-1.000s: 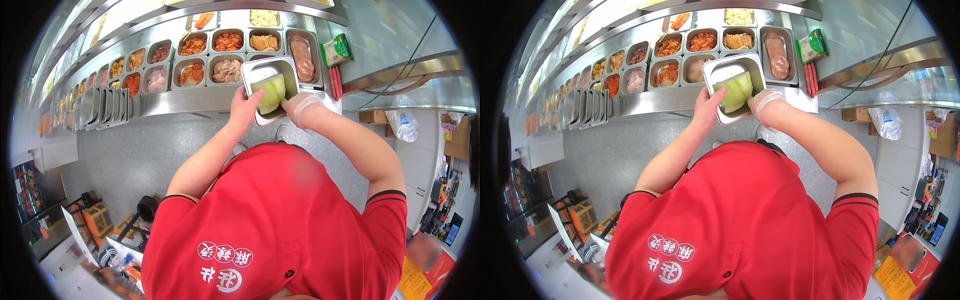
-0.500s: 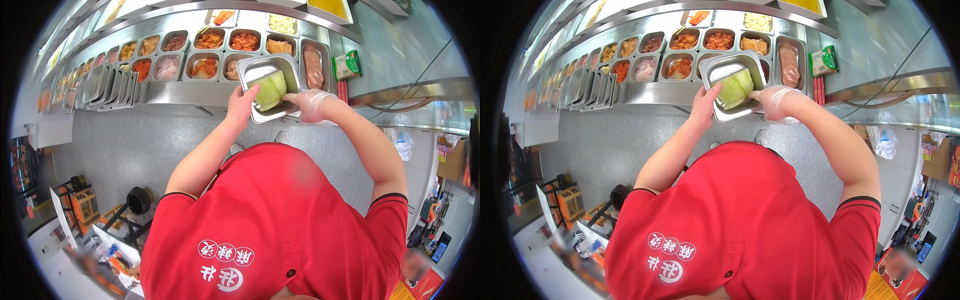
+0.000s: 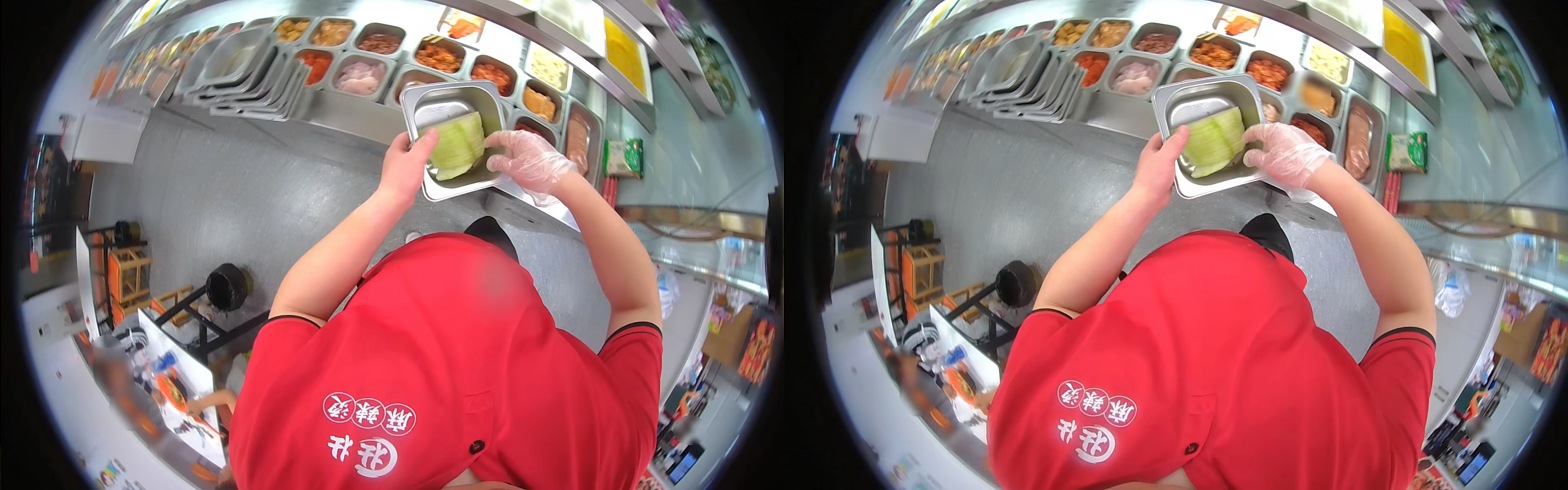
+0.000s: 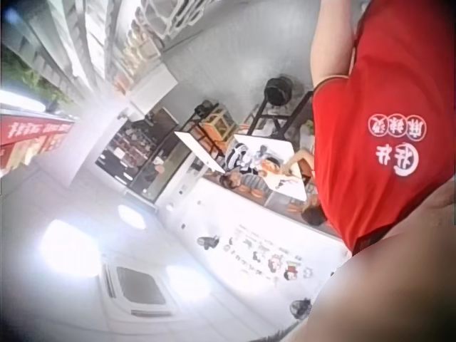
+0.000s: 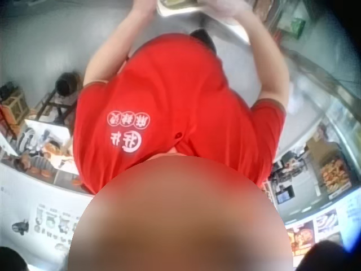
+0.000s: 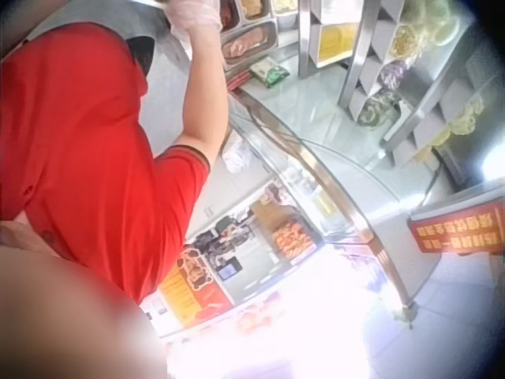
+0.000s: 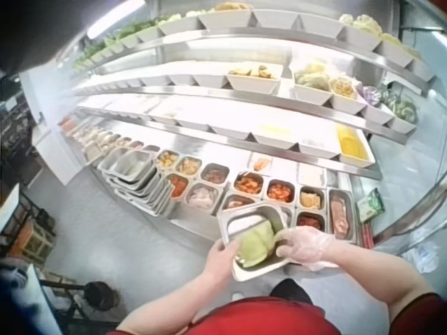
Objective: The person assembles food trays by picking various ingredients from a display counter and placing them into metal trays. They handle sliced meats, tofu, vegetables, and other items, arranging them neatly in the trays.
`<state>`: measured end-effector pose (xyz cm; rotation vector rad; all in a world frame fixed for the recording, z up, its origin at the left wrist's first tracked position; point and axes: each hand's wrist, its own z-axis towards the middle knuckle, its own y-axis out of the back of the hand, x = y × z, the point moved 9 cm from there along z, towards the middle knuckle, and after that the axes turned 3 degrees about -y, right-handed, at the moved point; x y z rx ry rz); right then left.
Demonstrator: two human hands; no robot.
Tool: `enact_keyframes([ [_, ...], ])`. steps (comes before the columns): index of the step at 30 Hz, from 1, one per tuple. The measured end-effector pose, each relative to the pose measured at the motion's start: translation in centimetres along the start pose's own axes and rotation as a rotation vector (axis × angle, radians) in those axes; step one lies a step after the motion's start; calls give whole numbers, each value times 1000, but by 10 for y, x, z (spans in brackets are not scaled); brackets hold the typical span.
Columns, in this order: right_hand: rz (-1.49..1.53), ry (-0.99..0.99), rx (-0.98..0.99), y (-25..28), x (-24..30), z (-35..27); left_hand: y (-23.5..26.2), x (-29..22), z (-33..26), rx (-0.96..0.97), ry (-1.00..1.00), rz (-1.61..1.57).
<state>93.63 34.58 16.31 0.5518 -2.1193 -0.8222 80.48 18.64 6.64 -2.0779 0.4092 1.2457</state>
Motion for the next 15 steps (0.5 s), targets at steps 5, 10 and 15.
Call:
enact_keyframes([
  [5,-358,267,-165,-1,104,29,56,-48,-14,-111,-70,-11],
  [10,-534,433,-91,-15,186,68,110,-97,-15,-198,-102,-49],
  [15,-778,593,-128,-23,276,96,155,-165,-1,-185,-127,95],
])
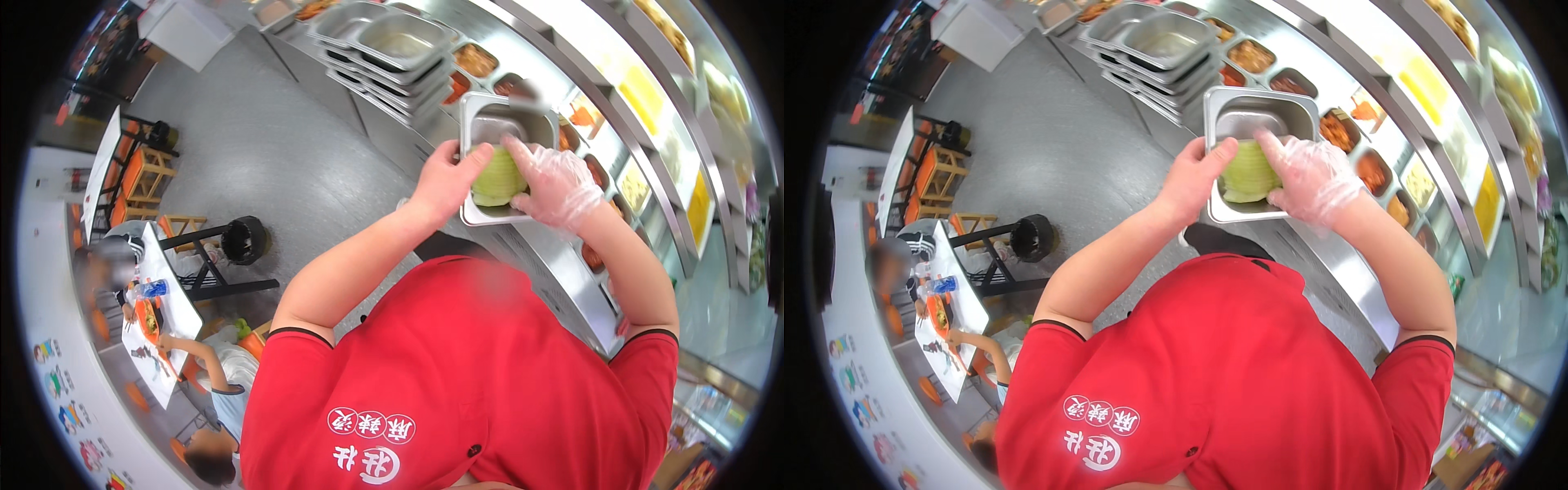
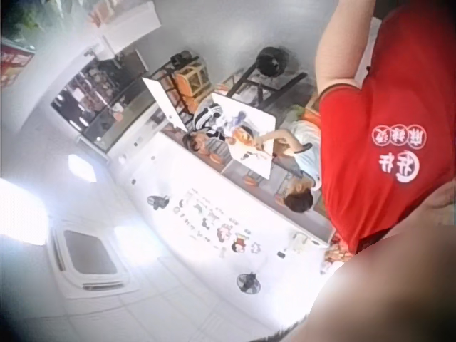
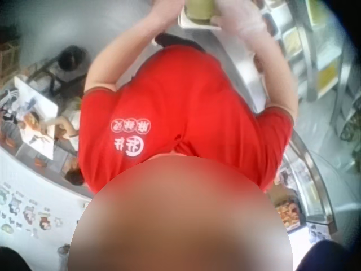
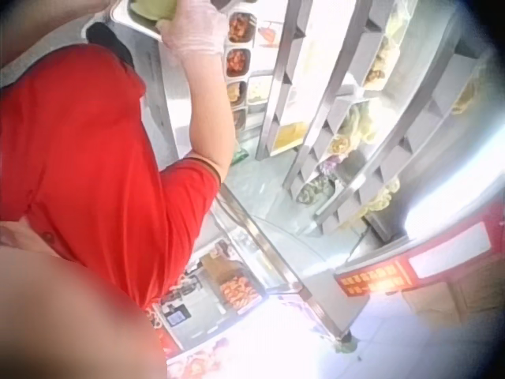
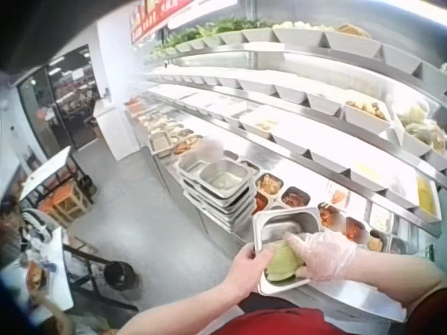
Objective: The person assembles food trays by picking various ingredients from a display counter and placing them into metal trays. They handle sliced meats, tofu, vegetables, and other items, arranging them neatly in the trays.
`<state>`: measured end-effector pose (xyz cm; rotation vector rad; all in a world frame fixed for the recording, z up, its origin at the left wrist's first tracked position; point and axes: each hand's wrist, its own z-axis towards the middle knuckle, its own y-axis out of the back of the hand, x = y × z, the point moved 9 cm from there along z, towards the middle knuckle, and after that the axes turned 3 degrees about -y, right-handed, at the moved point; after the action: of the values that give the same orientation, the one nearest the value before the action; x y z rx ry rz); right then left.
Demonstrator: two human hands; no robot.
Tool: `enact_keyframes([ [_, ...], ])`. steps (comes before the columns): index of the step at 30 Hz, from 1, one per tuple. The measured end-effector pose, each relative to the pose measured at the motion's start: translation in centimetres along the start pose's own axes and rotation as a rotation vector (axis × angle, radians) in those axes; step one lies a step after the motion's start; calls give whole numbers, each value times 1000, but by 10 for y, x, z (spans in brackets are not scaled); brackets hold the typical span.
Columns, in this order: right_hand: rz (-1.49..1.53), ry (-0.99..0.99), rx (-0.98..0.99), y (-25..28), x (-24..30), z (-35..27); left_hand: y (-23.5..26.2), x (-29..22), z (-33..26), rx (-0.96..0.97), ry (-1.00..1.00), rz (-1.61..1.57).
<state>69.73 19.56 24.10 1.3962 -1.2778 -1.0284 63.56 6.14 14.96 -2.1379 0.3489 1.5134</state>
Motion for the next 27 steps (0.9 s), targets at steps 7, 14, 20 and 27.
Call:
enact_keyframes([
  [7,77,181,-273,75,35,144,100,-89,66,-48,-3,-32],
  [14,68,368,-451,155,107,316,251,-193,135,-243,-113,-45],
  [20,1,498,-442,197,182,514,394,-275,213,-425,-150,-17],
  [27,121,482,-433,204,254,756,585,-333,341,-499,-204,214],
])
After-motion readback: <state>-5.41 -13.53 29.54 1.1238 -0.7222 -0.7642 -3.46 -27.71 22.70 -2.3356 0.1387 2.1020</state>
